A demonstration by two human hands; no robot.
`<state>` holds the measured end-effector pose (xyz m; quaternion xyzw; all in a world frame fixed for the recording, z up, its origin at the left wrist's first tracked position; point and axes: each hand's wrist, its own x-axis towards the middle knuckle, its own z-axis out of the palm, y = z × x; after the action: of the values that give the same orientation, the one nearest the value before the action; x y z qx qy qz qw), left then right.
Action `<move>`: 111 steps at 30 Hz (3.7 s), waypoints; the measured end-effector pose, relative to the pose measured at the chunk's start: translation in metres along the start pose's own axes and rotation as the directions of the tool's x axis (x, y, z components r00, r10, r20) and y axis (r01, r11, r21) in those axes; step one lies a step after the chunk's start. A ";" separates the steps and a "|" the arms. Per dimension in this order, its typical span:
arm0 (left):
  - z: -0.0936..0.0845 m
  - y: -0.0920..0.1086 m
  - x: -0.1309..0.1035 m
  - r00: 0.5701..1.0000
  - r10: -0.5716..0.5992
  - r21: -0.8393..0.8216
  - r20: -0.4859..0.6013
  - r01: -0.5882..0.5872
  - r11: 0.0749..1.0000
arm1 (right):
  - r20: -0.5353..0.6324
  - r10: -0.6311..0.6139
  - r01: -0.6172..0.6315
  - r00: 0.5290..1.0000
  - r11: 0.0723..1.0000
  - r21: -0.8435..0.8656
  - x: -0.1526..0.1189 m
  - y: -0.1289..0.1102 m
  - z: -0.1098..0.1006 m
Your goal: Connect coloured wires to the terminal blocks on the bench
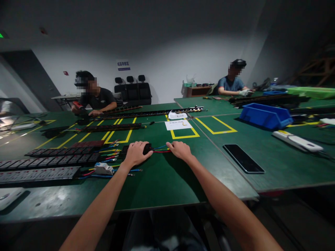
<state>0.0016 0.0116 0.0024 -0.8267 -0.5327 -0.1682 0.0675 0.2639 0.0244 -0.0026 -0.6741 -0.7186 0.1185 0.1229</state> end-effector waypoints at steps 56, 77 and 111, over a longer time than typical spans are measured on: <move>-0.001 -0.001 -0.001 1.000 0.008 0.029 -0.010 -0.008 1.000 | -0.296 -0.299 0.385 0.907 0.874 0.296 0.006 0.000 0.016; 0.005 -0.002 -0.002 0.999 0.025 0.037 -0.040 -0.023 0.999 | -0.342 -0.358 0.443 0.869 0.871 0.215 0.003 0.004 0.016; 0.003 0.000 -0.003 0.999 0.014 0.018 -0.032 -0.014 1.000 | -0.314 -0.363 0.424 0.877 0.892 0.153 0.004 0.011 0.012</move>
<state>0.0014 0.0104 -0.0017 -0.8269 -0.5272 -0.1763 0.0847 0.2699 0.0292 -0.0180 -0.5051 -0.7995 0.0733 0.3166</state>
